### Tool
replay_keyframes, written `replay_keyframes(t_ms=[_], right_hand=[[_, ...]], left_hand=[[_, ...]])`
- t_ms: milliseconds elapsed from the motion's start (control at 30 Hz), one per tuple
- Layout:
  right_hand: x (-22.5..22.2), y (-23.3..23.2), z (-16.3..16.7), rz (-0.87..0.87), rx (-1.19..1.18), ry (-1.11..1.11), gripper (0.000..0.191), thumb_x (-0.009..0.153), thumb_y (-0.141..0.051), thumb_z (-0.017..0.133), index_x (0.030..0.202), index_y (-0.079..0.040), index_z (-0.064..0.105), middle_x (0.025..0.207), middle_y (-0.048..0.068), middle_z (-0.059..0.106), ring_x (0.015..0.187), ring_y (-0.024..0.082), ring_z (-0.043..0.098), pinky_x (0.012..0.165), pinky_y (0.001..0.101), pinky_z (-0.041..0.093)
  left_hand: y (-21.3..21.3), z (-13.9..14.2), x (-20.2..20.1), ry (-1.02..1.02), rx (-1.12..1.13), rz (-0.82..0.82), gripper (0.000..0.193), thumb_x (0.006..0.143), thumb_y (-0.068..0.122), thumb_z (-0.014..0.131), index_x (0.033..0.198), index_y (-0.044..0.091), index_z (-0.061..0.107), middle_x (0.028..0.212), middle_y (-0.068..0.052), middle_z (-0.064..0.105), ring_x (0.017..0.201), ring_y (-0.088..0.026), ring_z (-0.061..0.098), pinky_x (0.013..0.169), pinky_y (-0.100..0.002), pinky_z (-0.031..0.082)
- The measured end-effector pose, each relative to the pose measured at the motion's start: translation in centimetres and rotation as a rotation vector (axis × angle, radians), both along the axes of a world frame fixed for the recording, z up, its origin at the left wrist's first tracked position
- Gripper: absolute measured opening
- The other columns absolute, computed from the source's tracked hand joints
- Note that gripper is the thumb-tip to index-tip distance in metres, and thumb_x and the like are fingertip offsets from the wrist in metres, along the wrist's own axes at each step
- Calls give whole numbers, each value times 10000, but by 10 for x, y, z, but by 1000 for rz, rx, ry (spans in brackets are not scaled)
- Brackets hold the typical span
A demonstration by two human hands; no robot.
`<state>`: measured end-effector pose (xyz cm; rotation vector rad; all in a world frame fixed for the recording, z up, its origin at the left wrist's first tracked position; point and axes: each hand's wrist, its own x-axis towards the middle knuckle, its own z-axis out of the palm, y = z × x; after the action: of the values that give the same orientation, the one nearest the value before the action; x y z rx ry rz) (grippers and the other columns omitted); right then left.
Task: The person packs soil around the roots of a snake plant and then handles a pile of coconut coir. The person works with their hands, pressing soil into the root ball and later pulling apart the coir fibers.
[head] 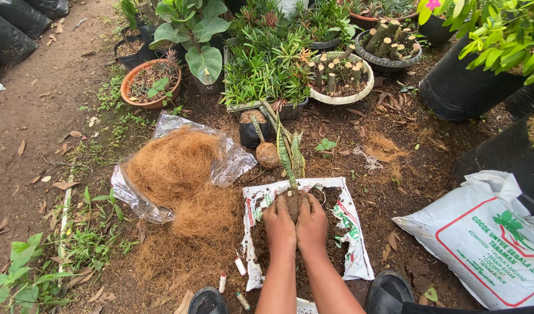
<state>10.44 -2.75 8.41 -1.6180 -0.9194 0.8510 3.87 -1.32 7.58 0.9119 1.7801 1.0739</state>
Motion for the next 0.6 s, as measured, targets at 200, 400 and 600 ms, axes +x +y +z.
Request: replay_keyframes(t_ms=[200, 400, 600], right_hand=[[-7, -4, 22, 12, -21, 459, 365, 1015, -295, 528, 1306, -108, 645, 1239, 40, 718, 1107, 156, 701, 963, 302, 544], [-6, 0, 2, 113, -36, 282, 284, 1023, -251, 578, 1186, -38, 670, 1066, 98, 716, 914, 156, 656, 815, 306, 537], [2, 3, -51, 101, -39, 180, 296, 1034, -252, 514, 1173, -48, 678, 965, 77, 738, 856, 140, 669, 766, 311, 539]], left_hand=[[-4, 27, -9, -500, -204, 131, 491, 1041, 449, 482, 1204, 32, 683, 990, -112, 739, 932, -277, 734, 902, -435, 595], [-10, 21, -2, -570, -55, 137, 474, 1005, 392, 513, 1335, 87, 665, 1179, -41, 743, 1070, -166, 717, 949, -331, 539], [-11, -10, 2, -216, -50, 121, 499, 1001, 413, 538, 1359, 78, 631, 1308, -82, 625, 1180, -209, 623, 1016, -387, 472]])
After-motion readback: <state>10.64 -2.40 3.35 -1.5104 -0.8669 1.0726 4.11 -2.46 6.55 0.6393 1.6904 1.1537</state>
